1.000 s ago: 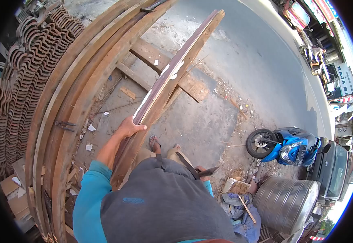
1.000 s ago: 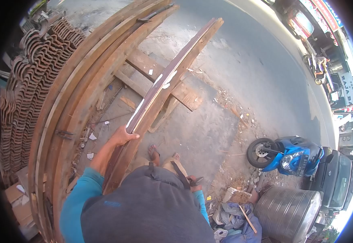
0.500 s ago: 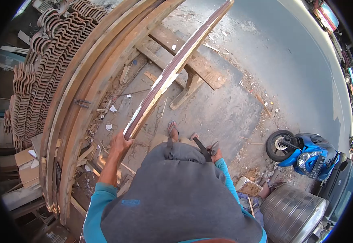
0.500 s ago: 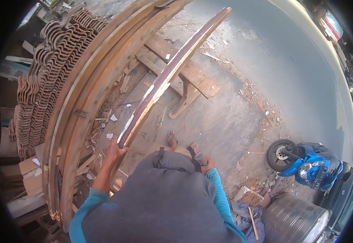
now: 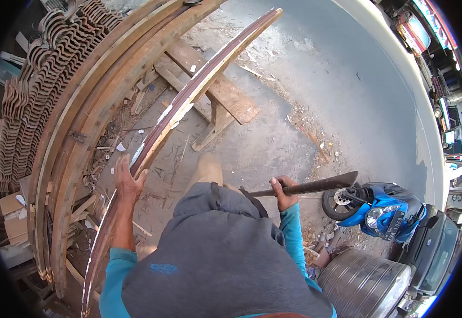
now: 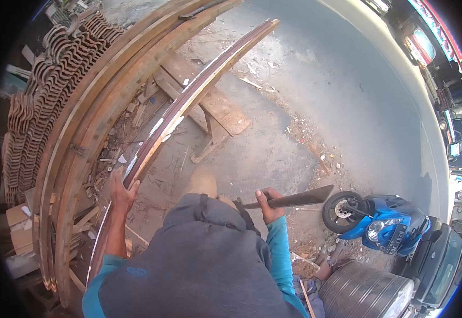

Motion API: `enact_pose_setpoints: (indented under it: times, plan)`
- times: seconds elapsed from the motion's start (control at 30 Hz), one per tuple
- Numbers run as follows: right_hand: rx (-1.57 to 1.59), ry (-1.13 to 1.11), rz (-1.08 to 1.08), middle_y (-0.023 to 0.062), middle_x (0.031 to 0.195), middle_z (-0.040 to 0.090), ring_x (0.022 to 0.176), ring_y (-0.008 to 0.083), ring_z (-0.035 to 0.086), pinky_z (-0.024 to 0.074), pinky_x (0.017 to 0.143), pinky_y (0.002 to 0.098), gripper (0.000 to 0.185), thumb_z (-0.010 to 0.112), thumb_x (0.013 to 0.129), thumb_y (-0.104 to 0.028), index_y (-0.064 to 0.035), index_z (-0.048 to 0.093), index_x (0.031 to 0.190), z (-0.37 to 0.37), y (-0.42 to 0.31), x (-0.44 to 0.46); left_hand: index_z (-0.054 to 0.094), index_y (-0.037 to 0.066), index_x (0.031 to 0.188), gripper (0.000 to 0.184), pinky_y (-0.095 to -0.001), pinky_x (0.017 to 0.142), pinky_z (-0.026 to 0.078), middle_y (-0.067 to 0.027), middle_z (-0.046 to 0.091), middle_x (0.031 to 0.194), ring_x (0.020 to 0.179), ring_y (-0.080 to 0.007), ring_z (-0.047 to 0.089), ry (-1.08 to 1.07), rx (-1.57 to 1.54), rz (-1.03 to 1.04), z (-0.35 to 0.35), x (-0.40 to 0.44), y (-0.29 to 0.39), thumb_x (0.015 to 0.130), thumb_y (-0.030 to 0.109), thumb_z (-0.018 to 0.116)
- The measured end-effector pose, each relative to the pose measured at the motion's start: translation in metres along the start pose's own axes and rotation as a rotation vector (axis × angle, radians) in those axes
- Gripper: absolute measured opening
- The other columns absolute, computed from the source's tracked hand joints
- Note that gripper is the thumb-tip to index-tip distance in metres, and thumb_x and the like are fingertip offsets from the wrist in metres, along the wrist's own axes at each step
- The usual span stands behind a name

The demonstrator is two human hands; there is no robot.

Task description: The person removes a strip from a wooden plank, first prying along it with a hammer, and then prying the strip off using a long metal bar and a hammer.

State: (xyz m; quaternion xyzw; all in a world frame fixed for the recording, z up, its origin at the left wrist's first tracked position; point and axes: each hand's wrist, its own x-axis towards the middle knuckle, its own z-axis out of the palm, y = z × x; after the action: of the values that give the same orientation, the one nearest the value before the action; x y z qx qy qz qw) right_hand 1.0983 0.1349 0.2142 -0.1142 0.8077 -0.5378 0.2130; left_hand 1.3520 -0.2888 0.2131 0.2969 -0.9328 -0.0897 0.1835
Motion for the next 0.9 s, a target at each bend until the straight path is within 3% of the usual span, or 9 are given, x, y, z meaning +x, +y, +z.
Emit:
enact_pose_setpoints:
  times: [0.23, 0.43, 0.57, 0.67, 0.73, 0.77, 0.83, 0.87, 0.9]
  plan:
    - [0.292, 0.210, -0.288, -0.0020, 0.058, 0.043, 0.048, 0.0074, 0.040, 0.0340, 0.046, 0.0240, 0.033, 0.056, 0.102, -0.027, 0.0040, 0.059, 0.093, -0.060, -0.083, 0.051, 0.059, 0.001, 0.122, 0.046, -0.0442, 0.092, 0.050, -0.0206, 0.065, 0.114, 0.109, -0.0388, 0.062, -0.281, -0.534, 0.153, 0.100, 0.048, 0.145, 0.083, 0.019, 0.076]
    - [0.291, 0.362, -0.674, -0.0044, 0.056, 0.031, 0.044, 0.0058, 0.032, 0.0367, 0.046, 0.0228, 0.046, 0.043, 0.107, -0.044, 0.0008, 0.053, 0.099, -0.132, -0.185, 0.112, 0.054, 0.004, 0.132, 0.058, -0.0438, 0.101, 0.048, -0.0211, 0.061, 0.124, 0.118, -0.0386, 0.058, -0.657, -0.726, 0.398, 0.174, 0.135, 0.280, 0.083, 0.028, 0.076]
    - [0.383, 0.235, -0.857, -0.0050, 0.052, 0.034, 0.041, 0.0051, 0.036, 0.0397, 0.046, 0.0215, 0.061, 0.037, 0.103, -0.058, 0.0020, 0.048, 0.107, -0.199, -0.254, 0.134, 0.040, 0.008, 0.146, 0.081, -0.0463, 0.109, 0.041, -0.0210, 0.054, 0.132, 0.126, -0.0379, 0.051, -0.403, -0.875, 0.709, 0.207, 0.204, 0.387, 0.079, 0.034, 0.079]
    - [0.340, 0.051, -0.954, -0.0041, 0.053, 0.038, 0.043, 0.0062, 0.037, 0.0386, 0.051, 0.0206, 0.062, 0.047, 0.101, -0.056, 0.0050, 0.049, 0.114, -0.247, -0.290, 0.139, 0.037, 0.010, 0.146, 0.086, -0.0480, 0.113, 0.036, -0.0167, 0.051, 0.136, 0.130, -0.0360, 0.048, -0.363, -0.868, 0.702, 0.236, 0.243, 0.455, 0.076, 0.032, 0.082]
    - [0.419, 0.148, -0.955, -0.0034, 0.052, 0.041, 0.043, 0.0080, 0.036, 0.0387, 0.051, 0.0210, 0.057, 0.058, 0.098, -0.052, 0.0045, 0.052, 0.107, -0.254, -0.311, 0.147, 0.057, 0.007, 0.123, 0.057, -0.0461, 0.097, 0.047, -0.0170, 0.063, 0.112, 0.110, -0.0346, 0.061, -0.277, -1.040, 0.644, 0.262, 0.277, 0.488, 0.079, 0.035, 0.080]
    - [0.413, 0.090, -0.967, -0.0022, 0.057, 0.043, 0.047, 0.0110, 0.040, 0.0403, 0.058, 0.0290, 0.059, 0.054, 0.097, -0.057, 0.0017, 0.053, 0.105, -0.268, -0.317, 0.154, 0.057, 0.007, 0.123, 0.057, -0.0461, 0.097, 0.047, -0.0170, 0.063, 0.112, 0.110, -0.0346, 0.061, -0.280, -1.039, 0.646, 0.272, 0.296, 0.498, 0.079, 0.035, 0.080]
    - [0.398, -0.039, -0.991, 0.0003, 0.068, 0.048, 0.057, 0.0169, 0.047, 0.0436, 0.070, 0.0450, 0.064, 0.047, 0.095, -0.067, -0.0039, 0.056, 0.103, -0.298, -0.325, 0.168, 0.061, 0.006, 0.084, 0.034, -0.0458, 0.073, 0.049, -0.0141, 0.062, 0.076, 0.077, -0.0351, 0.064, -0.408, -1.047, 0.500, 0.277, 0.330, 0.520, 0.083, 0.036, 0.077]
    - [0.391, -0.117, -1.004, 0.0016, 0.073, 0.051, 0.061, 0.0199, 0.050, 0.0452, 0.076, 0.0530, 0.067, 0.043, 0.094, -0.072, -0.0067, 0.057, 0.101, -0.311, -0.328, 0.182, 0.049, 0.007, 0.063, 0.045, -0.0464, 0.059, 0.042, -0.0123, 0.051, 0.056, 0.057, -0.0368, 0.055, -0.178, -1.180, 0.499, 0.277, 0.345, 0.535, 0.087, 0.036, 0.074]
    - [0.395, -0.143, -1.004, 0.0016, 0.073, 0.051, 0.061, 0.0199, 0.050, 0.0452, 0.076, 0.0530, 0.067, 0.043, 0.094, -0.072, -0.0067, 0.057, 0.101, -0.317, -0.333, 0.204, 0.049, 0.007, 0.063, 0.045, -0.0464, 0.059, 0.042, -0.0123, 0.051, 0.056, 0.057, -0.0368, 0.055, -0.162, -1.175, 0.479, 0.275, 0.358, 0.545, 0.087, 0.036, 0.074]
